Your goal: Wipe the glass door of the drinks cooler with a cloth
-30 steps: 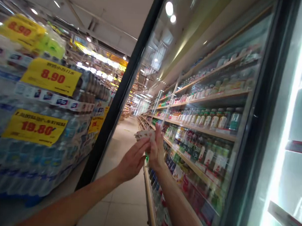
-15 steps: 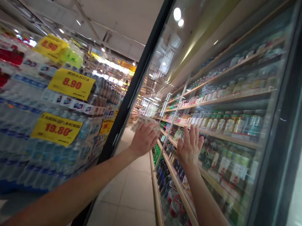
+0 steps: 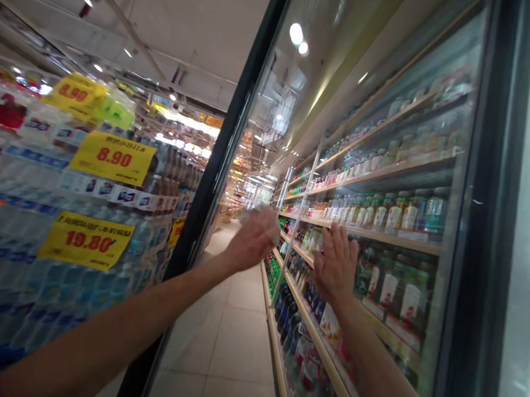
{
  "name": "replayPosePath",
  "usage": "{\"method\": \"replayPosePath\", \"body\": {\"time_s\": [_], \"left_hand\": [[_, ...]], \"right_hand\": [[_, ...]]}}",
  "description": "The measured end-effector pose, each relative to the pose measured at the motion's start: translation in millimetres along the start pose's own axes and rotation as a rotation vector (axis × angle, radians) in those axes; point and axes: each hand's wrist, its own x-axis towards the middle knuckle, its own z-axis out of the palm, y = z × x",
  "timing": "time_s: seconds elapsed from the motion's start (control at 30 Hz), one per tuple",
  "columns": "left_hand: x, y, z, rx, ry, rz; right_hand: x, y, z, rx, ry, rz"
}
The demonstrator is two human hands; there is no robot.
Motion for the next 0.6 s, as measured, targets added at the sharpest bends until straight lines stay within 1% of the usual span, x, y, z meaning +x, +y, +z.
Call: {"method": "replayPosePath", "body": {"time_s": [0.07, 0.1, 0.13, 0.17, 0.23, 0.27, 0.3, 0.33, 0.37, 0.43, 0.5, 0.53, 0.57, 0.6], "left_hand": [[14, -12, -3.5, 0.058, 0.058, -0.303], [18, -12, -2.9, 0.068, 0.054, -0.381], [18, -6, -0.8, 0.055, 0.034, -0.376], [16, 2, 2.3, 0.025, -0.005, -0.298], [9, 22, 9.1, -0.049, -0.095, -0.066], [5, 29, 11.8, -0.072, -0.128, 0.02], [3, 31, 13.4, -0.077, -0.145, 0.057], [4, 30, 13.9, -0.062, -0.143, 0.034], [7, 24, 13.3, -0.033, -0.125, -0.035], [17, 6, 10.7, 0.031, -0.072, -0.201], [26, -9, 9.7, 0.077, -0.03, -0.306], [28, -11, 10.8, 0.091, -0.013, -0.318], [27, -8, 13.1, 0.096, -0.005, -0.294], [25, -2, 16.2, 0.088, -0.007, -0.229]], "right_hand": [[-2, 1, 1, -0.03, 0.035, 0.07], [-3, 1, 1, -0.031, 0.035, 0.078], [-3, 0, 1, -0.024, 0.029, 0.07], [-3, -1, 1, -0.013, 0.028, 0.055], [-3, -1, 1, 0.009, 0.038, 0.036], [-3, -1, 1, 0.017, 0.043, 0.032], [-3, 0, 2, 0.024, 0.047, 0.028], [-3, 0, 2, 0.028, 0.053, 0.027], [-3, 1, 2, 0.029, 0.059, 0.026], [-4, 1, 2, 0.022, 0.063, 0.029], [-3, 0, 2, 0.011, 0.054, 0.035], [-3, -1, 2, 0.007, 0.048, 0.037], [-3, -1, 2, 0.005, 0.044, 0.039], [-3, -2, 2, 0.006, 0.045, 0.042]]}}
